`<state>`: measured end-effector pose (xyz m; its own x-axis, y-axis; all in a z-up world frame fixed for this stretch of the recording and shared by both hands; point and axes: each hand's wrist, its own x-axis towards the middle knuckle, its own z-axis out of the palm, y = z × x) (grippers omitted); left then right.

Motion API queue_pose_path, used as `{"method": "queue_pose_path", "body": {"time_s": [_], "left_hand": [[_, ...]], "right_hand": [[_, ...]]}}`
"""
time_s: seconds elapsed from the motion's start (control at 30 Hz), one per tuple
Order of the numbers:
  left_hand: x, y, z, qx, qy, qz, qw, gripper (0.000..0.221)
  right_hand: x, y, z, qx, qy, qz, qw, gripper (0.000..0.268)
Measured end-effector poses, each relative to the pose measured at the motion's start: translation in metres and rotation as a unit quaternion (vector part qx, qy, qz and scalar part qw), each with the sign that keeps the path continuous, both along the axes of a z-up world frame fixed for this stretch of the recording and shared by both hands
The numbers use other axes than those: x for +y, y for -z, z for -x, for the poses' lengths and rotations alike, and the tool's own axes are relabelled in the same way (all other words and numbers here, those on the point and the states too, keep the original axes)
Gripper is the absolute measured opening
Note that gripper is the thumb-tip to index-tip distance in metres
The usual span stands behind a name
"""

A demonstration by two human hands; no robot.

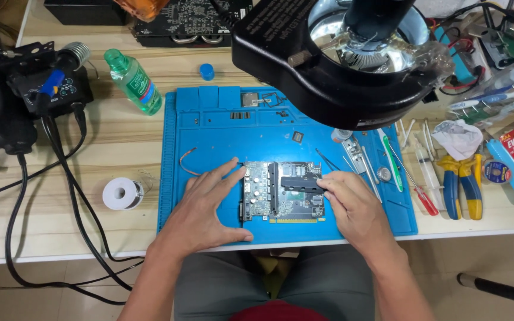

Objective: Applying flux to a circuit board using a syringe and a precision tool for electronics repair.

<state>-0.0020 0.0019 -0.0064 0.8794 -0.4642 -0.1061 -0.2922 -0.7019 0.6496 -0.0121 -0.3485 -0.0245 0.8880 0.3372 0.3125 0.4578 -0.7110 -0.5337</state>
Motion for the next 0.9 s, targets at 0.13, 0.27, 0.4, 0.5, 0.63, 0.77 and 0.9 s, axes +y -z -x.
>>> {"method": "queue_pose_path", "body": {"time_s": [0.13,0.27,0.4,0.5,0.63,0.77,0.9], "left_hand": [[0.000,-0.001,0.001,-0.007,-0.001,0.002,1.000,0.132],[-0.001,-0.001,0.001,0.004,-0.003,-0.001,1.000,0.131],[-0.001,0.000,0.000,0.010,-0.004,-0.003,1.000,0.131],[-0.001,0.000,0.000,-0.008,-0.002,0.000,1.000,0.130],[0.001,0.003,-0.001,-0.014,0.003,0.008,1.000,0.133],[0.000,0.006,-0.001,-0.041,0.002,-0.002,0.999,0.136],[0.002,0.011,-0.002,-0.034,0.000,-0.028,0.999,0.139]], "right_hand": [[0.001,-0.003,-0.001,-0.022,-0.015,0.006,1.000,0.026],[0.002,0.000,-0.001,-0.046,-0.024,0.009,0.999,0.028],[0.006,-0.007,0.001,-0.060,-0.017,-0.008,0.998,0.030],[0.007,-0.010,0.004,-0.111,-0.022,-0.043,0.993,0.023],[-0.006,0.001,0.018,-0.167,0.022,-0.061,0.984,0.018],[-0.025,-0.006,0.030,-0.207,0.070,-0.055,0.974,0.015],[-0.057,-0.008,0.038,-0.231,0.123,-0.026,0.965,0.014]]}}
